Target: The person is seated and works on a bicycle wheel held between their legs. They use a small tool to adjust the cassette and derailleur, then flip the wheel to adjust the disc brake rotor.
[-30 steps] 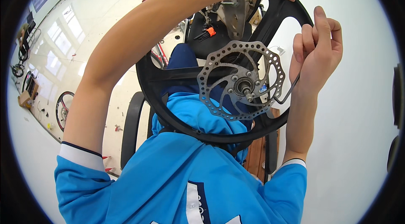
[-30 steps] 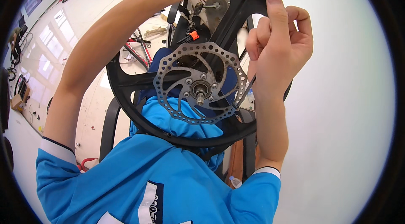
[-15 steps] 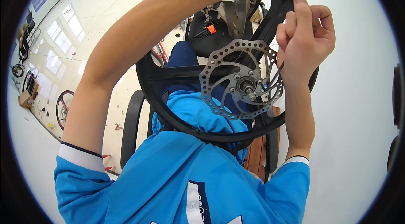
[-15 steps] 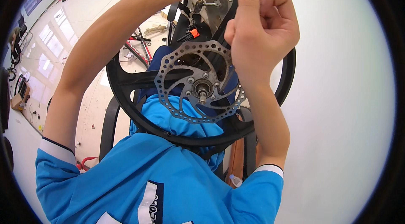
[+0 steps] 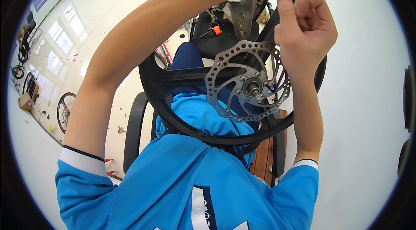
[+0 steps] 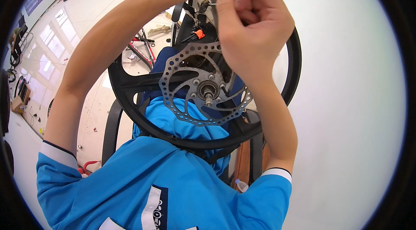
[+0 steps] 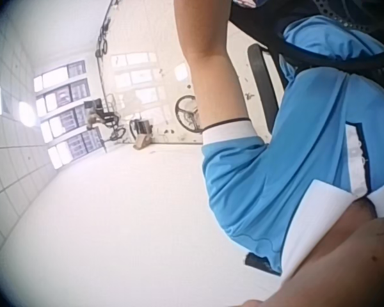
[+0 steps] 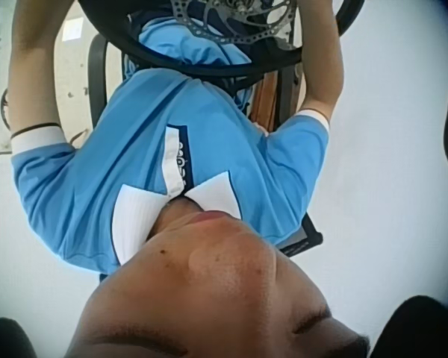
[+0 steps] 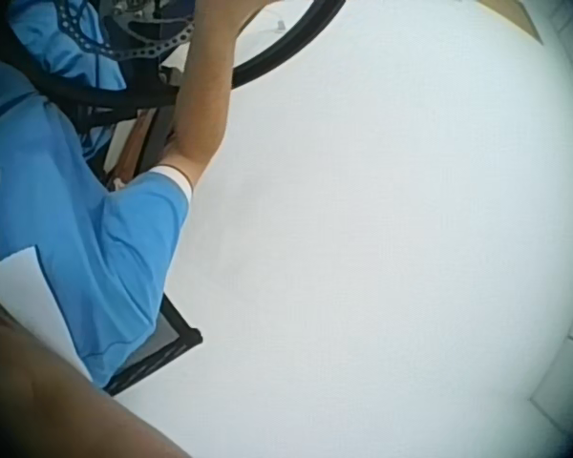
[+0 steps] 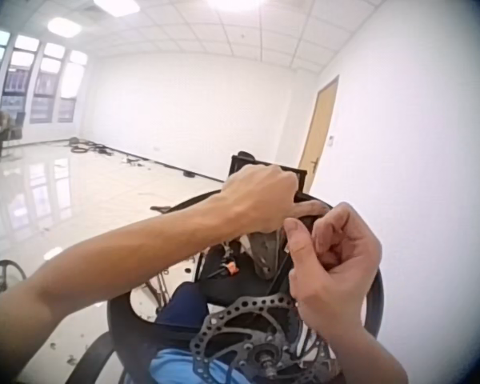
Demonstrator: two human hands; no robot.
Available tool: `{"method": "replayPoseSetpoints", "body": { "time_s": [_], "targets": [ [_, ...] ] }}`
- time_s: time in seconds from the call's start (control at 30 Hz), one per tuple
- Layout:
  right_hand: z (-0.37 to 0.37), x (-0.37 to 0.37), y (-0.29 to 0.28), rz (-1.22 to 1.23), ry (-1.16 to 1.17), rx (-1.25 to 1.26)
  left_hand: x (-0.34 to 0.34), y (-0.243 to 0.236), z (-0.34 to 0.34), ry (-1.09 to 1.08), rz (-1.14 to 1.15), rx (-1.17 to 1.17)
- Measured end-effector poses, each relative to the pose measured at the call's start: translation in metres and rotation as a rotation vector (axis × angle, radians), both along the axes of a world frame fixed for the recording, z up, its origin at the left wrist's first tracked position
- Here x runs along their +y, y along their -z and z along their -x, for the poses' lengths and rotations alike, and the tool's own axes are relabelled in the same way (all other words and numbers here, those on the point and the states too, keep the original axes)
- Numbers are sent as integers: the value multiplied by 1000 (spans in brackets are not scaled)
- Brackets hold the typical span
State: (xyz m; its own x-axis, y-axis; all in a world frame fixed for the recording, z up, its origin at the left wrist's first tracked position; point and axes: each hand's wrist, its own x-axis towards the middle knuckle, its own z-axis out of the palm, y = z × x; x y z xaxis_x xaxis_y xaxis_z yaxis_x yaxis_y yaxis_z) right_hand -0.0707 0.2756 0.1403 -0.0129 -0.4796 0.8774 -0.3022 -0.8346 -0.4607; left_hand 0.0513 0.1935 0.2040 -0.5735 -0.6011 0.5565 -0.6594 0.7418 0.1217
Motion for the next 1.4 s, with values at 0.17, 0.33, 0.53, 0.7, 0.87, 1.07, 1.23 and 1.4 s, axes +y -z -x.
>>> {"method": "replayPoseSetpoints", "body": {
  "time_s": [0.17, 0.33, 0.53, 0.7, 0.87, 1.07, 1.23, 1.4],
  "targets": [
    [-7, -2, 1, 42, -48, 114, -19, 10, 7, -20, 144, 18],
    [-4, 9, -1, 61, 69, 113, -18, 11, -3, 47, 175, -3],
    [8, 11, -1, 85, 39, -59, -3, 4, 7, -87, 38, -8],
    [29, 28, 0, 126, 279, 269, 0, -1, 2, -52, 12, 4],
    [35, 40, 8, 202, 426, 594, -4, 3, 6, -99, -10, 5],
    [26, 104, 29, 59, 173, 278, -4, 2, 3, -128, -17, -8],
    [-34, 138, 107, -81, -265, -190, -9, 7, 8, -97, -2, -6],
    [-9, 139, 147, -374, -278, 217, -11, 7, 2, -126, 50, -17]
  ]
}}
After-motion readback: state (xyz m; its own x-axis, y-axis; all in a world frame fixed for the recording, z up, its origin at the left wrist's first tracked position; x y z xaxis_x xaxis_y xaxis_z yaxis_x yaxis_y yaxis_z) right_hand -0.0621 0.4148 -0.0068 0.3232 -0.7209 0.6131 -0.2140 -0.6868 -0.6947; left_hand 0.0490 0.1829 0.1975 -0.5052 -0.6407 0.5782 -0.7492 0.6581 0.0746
